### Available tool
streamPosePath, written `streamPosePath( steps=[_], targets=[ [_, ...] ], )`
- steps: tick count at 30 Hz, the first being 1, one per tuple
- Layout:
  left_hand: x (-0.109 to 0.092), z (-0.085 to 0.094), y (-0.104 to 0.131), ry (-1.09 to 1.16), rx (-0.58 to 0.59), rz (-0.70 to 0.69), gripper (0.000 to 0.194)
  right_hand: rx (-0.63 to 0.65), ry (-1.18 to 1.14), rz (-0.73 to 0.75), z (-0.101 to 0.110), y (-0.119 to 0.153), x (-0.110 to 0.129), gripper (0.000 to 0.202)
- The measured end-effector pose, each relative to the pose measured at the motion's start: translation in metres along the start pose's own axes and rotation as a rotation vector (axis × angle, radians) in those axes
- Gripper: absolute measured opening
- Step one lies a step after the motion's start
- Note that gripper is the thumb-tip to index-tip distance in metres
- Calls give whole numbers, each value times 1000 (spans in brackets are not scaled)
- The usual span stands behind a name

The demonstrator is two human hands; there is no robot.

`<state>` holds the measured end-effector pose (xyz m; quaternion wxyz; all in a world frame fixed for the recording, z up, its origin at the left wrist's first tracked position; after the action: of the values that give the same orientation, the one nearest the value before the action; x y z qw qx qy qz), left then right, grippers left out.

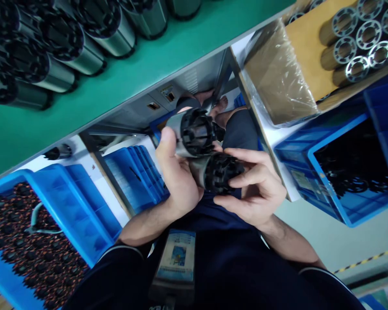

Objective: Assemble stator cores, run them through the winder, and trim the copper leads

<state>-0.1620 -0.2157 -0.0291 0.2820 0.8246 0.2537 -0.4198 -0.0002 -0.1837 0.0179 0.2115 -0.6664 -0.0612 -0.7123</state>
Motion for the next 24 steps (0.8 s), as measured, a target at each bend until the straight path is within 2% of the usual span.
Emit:
streamPosePath(
  steps=[5, 7, 10, 12, 15, 17, 20, 24],
  targets=[
    [-24, 6, 2, -88, -163, -267, 68, -29, 56, -13, -4, -2, 3, 51],
    [-28, 5, 2, -102, -177, -317, 73, -12, 62, -16, -5, -4, 5, 62],
    [-34, 1, 0, -102, -135, -376, 75, 33, 80, 6, -9, -5, 9, 66],
    [-41, -3, 1, -82, -98, -445, 69, 48, 82, 34, -10, -5, 13, 66],
    [-51, -7, 2, 2, -55, -558, 50, 43, 87, 80, -12, -5, 19, 67],
    [-53, -11, 2, 70, -29, -604, 45, 23, 105, 109, -12, -4, 24, 64],
    [-55, -11, 1, 118, -60, -670, 64, 15, 152, 149, -13, -4, 29, 59],
    [-58, -8, 1, 41, -161, -730, 93, 12, 162, 183, -13, -5, 33, 60]
  ],
)
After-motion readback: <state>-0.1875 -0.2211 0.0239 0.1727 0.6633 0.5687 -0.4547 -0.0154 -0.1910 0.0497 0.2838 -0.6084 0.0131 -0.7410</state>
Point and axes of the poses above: each hand's wrist, its own y-axis away from the middle knuckle, its own z-axis out of the back of the hand, x = y × z, the point moved 10 cm from there along -y, towards the middle knuckle, and after that the axes turned 13 degrees about -z, right-handed, at the moved point
